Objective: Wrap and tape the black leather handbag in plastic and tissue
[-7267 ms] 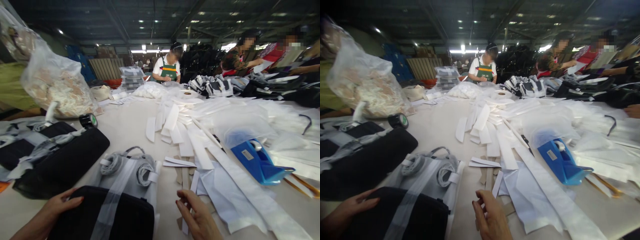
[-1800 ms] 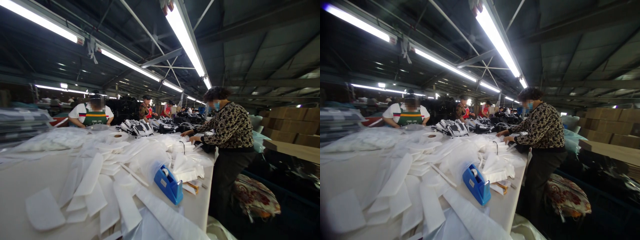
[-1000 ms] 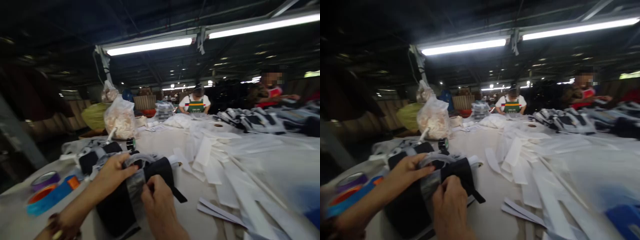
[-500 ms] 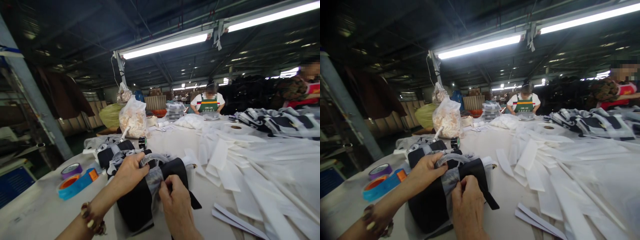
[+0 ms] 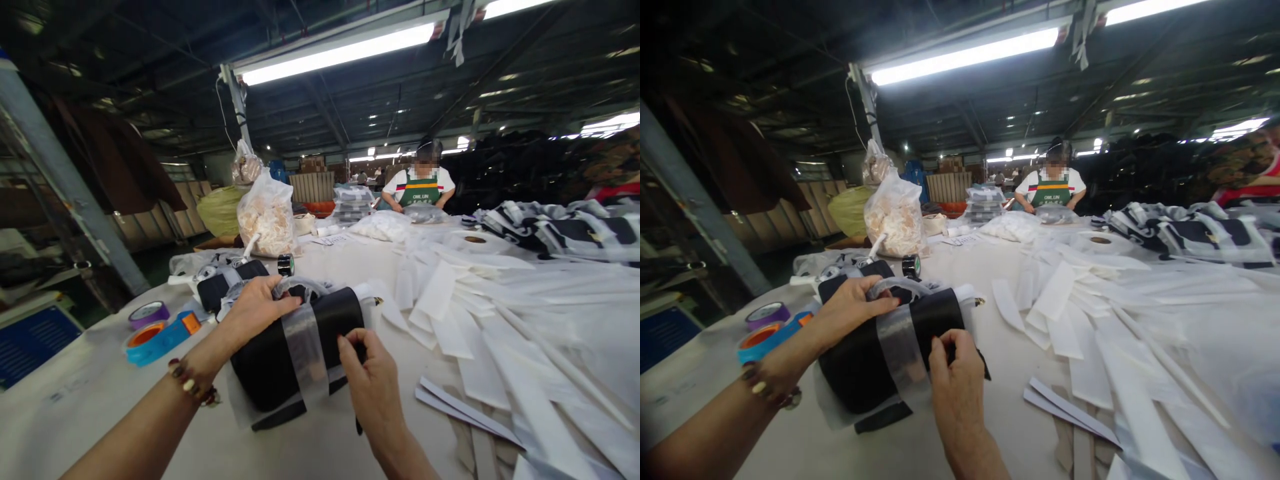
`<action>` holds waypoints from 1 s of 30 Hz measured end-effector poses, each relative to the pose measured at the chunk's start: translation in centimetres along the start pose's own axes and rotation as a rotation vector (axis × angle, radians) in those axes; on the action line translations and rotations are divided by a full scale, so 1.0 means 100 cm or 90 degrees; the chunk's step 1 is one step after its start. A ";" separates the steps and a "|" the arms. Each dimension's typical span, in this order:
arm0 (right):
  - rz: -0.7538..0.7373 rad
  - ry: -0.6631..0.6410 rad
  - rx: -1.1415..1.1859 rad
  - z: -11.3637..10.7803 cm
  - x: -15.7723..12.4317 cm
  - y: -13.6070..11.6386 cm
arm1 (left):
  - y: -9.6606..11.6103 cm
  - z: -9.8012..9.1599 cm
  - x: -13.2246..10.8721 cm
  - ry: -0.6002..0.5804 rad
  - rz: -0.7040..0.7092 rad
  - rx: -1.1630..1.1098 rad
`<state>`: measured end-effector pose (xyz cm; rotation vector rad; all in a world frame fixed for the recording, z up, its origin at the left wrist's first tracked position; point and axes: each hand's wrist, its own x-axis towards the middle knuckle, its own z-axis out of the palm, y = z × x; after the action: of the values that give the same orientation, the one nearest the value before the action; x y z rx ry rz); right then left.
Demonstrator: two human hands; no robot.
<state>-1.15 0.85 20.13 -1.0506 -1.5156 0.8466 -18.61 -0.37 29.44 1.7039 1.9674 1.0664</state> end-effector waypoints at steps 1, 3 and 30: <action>-0.005 0.037 0.006 -0.003 0.002 0.002 | 0.002 -0.001 0.000 -0.005 -0.007 0.011; -0.022 0.104 0.000 -0.009 0.010 0.007 | 0.004 -0.002 0.000 -0.015 -0.017 0.027; 0.036 -0.097 0.080 0.027 0.010 -0.015 | 0.000 0.002 -0.005 -0.046 0.081 -0.069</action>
<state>-4.10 1.29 21.35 -0.9580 -1.5440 1.0677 -18.34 -0.77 29.18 1.8020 1.7444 1.1163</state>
